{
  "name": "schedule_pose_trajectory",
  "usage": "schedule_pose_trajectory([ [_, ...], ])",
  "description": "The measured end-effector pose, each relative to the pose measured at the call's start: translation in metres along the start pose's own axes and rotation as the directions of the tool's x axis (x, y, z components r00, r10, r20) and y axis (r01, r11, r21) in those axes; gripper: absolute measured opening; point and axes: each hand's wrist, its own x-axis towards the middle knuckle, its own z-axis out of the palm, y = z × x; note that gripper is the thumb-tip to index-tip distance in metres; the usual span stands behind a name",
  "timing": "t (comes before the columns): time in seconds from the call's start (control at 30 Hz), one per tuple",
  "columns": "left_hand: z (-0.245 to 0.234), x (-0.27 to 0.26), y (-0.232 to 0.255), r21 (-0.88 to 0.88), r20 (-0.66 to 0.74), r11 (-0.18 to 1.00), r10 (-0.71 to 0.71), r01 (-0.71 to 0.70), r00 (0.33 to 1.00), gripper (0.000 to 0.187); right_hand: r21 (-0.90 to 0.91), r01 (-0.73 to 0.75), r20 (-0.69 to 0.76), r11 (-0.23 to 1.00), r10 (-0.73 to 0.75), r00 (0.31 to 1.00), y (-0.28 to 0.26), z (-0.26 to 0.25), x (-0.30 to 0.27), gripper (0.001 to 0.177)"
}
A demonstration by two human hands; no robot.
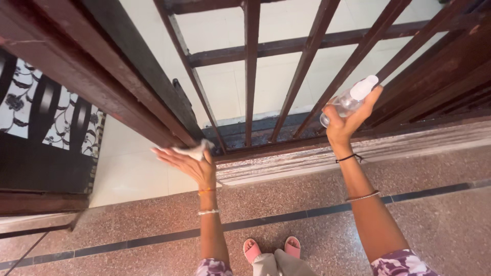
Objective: The person cleans a brown metal security grille by spraying a liquid cleaner from a bottle and wiping the surface with a white cloth. The person systematically sprays and wipes the vertical bars and horizontal frame of the grille, moving from the bottom section upwards to cover the entire visible area.
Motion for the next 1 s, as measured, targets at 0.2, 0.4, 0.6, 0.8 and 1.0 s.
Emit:
schedule_pose_trajectory([
  [0.2,0.037,-0.067,-0.046,-0.049,0.129,0.970,-0.229,0.237,0.965,0.112,-0.014,0.028,0.005,1.000,-0.028,1.000,0.019,-0.004,-0.004,0.104],
  [0.4,-0.005,0.028,0.028,-0.036,-0.111,0.998,-0.064,0.060,0.992,0.121,0.003,0.017,0.014,1.000,-0.017,1.000,-0.020,0.007,0.009,0.070],
  [0.6,-0.068,0.154,0.119,0.020,-0.279,0.990,0.136,-0.136,0.951,0.108,0.054,-0.039,0.014,0.998,0.038,0.999,-0.040,0.014,0.015,0.057],
  [0.8,-0.094,0.226,0.146,0.213,-0.337,0.947,0.302,-0.240,0.892,0.111,-0.021,0.034,-0.010,0.999,-0.035,0.999,-0.028,0.013,0.014,0.062],
  [1.0,-0.071,0.174,0.139,0.237,-0.321,0.954,0.255,-0.183,0.912,0.104,-0.029,0.062,-0.003,0.998,-0.062,0.998,-0.021,0.011,0.010,0.059],
])
